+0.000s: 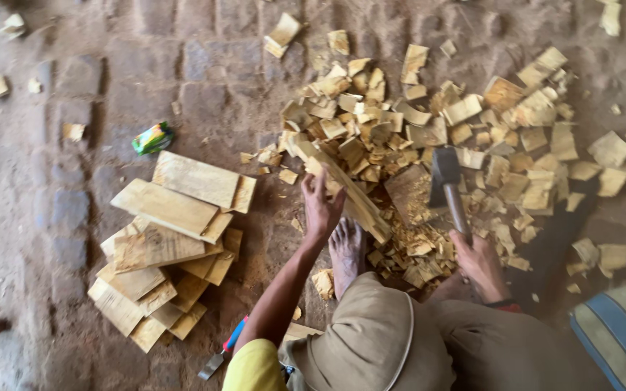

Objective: The person sits on the floor and uses a hammer to strike a piece of wood held against a larger block, splitting it into smaller pieces. Wood chips accumulate on the floor as the person continues to split the wood repeatedly.

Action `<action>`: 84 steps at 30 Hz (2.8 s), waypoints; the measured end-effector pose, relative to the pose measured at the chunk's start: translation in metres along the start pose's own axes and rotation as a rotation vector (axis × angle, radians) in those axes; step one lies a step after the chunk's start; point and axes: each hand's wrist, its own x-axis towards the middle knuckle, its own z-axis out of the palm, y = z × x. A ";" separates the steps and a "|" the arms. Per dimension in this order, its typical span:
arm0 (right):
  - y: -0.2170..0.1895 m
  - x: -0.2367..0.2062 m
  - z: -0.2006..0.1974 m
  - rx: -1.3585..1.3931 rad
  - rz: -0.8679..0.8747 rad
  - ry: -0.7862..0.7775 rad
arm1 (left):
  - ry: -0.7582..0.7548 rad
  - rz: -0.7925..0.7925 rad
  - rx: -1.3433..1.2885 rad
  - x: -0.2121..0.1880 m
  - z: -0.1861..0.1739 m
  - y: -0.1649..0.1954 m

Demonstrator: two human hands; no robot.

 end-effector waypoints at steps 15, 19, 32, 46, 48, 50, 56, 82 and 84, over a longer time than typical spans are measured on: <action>0.025 0.006 0.004 -0.108 0.008 -0.012 | -0.472 0.839 0.913 0.046 0.029 0.038; 0.038 0.010 0.006 -0.258 -0.127 0.037 | -0.644 0.415 0.744 0.049 0.035 0.044; -0.047 -0.037 -0.021 0.236 0.096 -0.075 | -0.561 0.194 0.799 0.052 0.084 0.032; -0.106 -0.026 -0.018 0.133 -0.105 -0.163 | -0.530 0.115 0.766 0.050 0.086 0.032; -0.102 -0.022 -0.011 0.148 -0.050 -0.149 | -0.508 0.124 0.769 0.047 0.086 0.034; -0.101 -0.027 -0.020 0.194 -0.079 -0.136 | -0.519 0.156 0.802 0.038 0.086 0.034; -0.134 -0.063 -0.086 0.330 -0.357 -0.016 | -0.477 0.161 0.763 0.030 0.085 0.035; -0.133 -0.040 -0.018 0.102 -0.126 -0.134 | -0.489 0.104 0.707 0.041 0.085 0.029; -0.114 -0.033 -0.015 0.182 0.007 -0.149 | -0.435 0.167 0.696 0.038 0.084 0.028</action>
